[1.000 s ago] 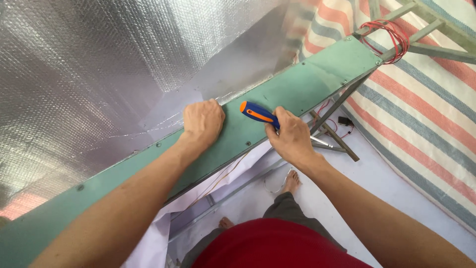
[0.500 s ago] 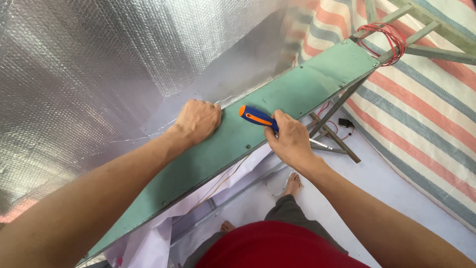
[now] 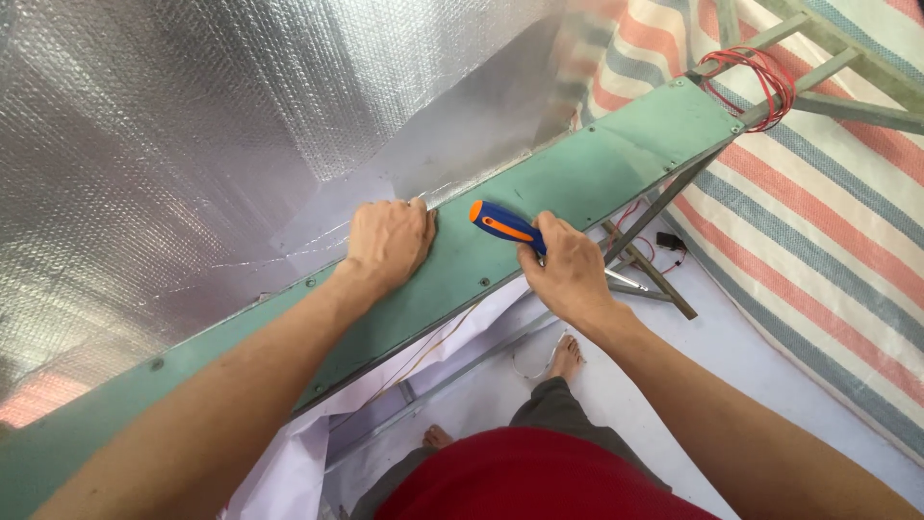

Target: Using a screwdriver to tuck a white liner into the slot of a green metal beam

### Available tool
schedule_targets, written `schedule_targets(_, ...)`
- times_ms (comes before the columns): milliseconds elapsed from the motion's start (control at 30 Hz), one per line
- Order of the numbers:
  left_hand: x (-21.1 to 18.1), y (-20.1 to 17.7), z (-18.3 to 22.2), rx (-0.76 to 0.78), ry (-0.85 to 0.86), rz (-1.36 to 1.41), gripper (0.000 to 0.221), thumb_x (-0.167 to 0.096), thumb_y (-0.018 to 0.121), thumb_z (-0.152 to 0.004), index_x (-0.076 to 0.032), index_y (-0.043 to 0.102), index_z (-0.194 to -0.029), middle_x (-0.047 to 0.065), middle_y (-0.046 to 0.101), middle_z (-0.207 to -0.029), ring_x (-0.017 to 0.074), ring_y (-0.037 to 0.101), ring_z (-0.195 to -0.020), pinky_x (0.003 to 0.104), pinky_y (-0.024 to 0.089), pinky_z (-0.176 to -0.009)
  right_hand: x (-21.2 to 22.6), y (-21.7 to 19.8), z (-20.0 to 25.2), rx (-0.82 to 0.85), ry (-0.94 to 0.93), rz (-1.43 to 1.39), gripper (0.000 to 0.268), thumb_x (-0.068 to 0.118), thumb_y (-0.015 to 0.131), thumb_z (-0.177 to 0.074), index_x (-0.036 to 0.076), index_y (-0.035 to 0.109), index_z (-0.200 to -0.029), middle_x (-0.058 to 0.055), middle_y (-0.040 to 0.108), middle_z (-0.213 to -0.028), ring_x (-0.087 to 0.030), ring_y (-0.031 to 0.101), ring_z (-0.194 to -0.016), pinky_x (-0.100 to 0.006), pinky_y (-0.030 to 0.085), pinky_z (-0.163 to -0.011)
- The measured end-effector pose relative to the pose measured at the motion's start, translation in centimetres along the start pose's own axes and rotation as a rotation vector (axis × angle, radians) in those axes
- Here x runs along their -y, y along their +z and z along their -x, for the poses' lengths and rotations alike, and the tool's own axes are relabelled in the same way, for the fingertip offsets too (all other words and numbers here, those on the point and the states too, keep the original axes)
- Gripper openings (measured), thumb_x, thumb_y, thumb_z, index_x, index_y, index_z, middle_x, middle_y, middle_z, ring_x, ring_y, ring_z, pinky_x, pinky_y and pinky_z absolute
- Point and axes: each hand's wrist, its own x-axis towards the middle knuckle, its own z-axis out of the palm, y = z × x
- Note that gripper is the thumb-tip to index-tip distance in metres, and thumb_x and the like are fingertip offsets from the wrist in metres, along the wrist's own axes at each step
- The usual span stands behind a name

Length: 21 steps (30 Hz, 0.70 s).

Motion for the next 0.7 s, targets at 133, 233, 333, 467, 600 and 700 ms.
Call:
schedule_targets(133,0.3,0.7,-0.3,-0.01,0.07,-0.066,0.039,-0.038,0.04,-0.103,-0.015,0.068,-0.088,0.005,0.074,-0.075,0.0277,0.077,-0.074,0.042,0.055,-0.066,-0.1,0.1,0.1,-0.001,0.0,-0.009,0.022,0.026,0.068,-0.09,0.008,0.06,-0.102,-0.012,0.064,-0.072,-0.037,0.072,-0.072,-0.049,0.056,-0.067)
schedule_targets(233,0.9,-0.1,-0.7,0.027,0.168,-0.102,0.035,-0.036,0.041,-0.1,-0.015,0.067,-0.089,0.006,0.075,-0.076,0.0281,0.077,-0.075,0.042,0.056,-0.065,-0.1,0.2,0.0,-0.004,-0.003,-0.013,0.024,0.027,0.069,-0.09,0.008,0.06,-0.103,-0.014,0.064,-0.072,-0.04,0.072,-0.072,-0.052,0.055,-0.067)
schedule_targets(333,1.2,-0.1,-1.3,0.077,0.212,-0.129,0.036,-0.035,0.042,-0.102,-0.015,0.068,-0.087,0.005,0.075,-0.074,0.0259,0.077,-0.074,0.039,0.055,-0.064,-0.5,0.6,-0.2,-0.011,-0.014,-0.008,0.024,0.026,0.069,-0.09,0.007,0.059,-0.101,-0.016,0.063,-0.072,-0.043,0.071,-0.072,-0.053,0.055,-0.066)
schedule_targets(467,2.0,-0.6,-1.7,0.072,0.27,-0.102,0.038,-0.036,0.041,-0.101,-0.015,0.07,-0.089,0.006,0.077,-0.079,0.0266,0.079,-0.077,0.041,0.058,-0.068,-0.1,0.3,0.0,0.001,0.012,-0.014,0.022,0.027,0.068,-0.09,0.008,0.059,-0.1,-0.013,0.063,-0.071,-0.04,0.071,-0.072,-0.051,0.055,-0.067)
schedule_targets(600,2.6,-0.5,-2.1,0.077,0.342,-0.104,0.039,-0.036,0.039,-0.101,-0.014,0.069,-0.088,0.008,0.077,-0.078,0.0273,0.079,-0.076,0.041,0.058,-0.068,-0.3,0.5,-0.1,0.008,0.018,-0.006,0.024,0.03,0.068,-0.09,0.01,0.058,-0.098,-0.013,0.062,-0.07,-0.041,0.071,-0.073,-0.053,0.055,-0.067)
schedule_targets(700,2.8,-0.9,-2.3,0.083,0.38,-0.082,0.039,-0.037,0.038,-0.101,-0.014,0.068,-0.089,0.008,0.078,-0.079,0.0274,0.079,-0.077,0.042,0.058,-0.068,-0.5,0.6,-0.2,0.015,0.018,0.008,0.024,0.031,0.067,-0.09,0.01,0.058,-0.098,-0.014,0.062,-0.071,-0.042,0.071,-0.074,-0.054,0.055,-0.068)
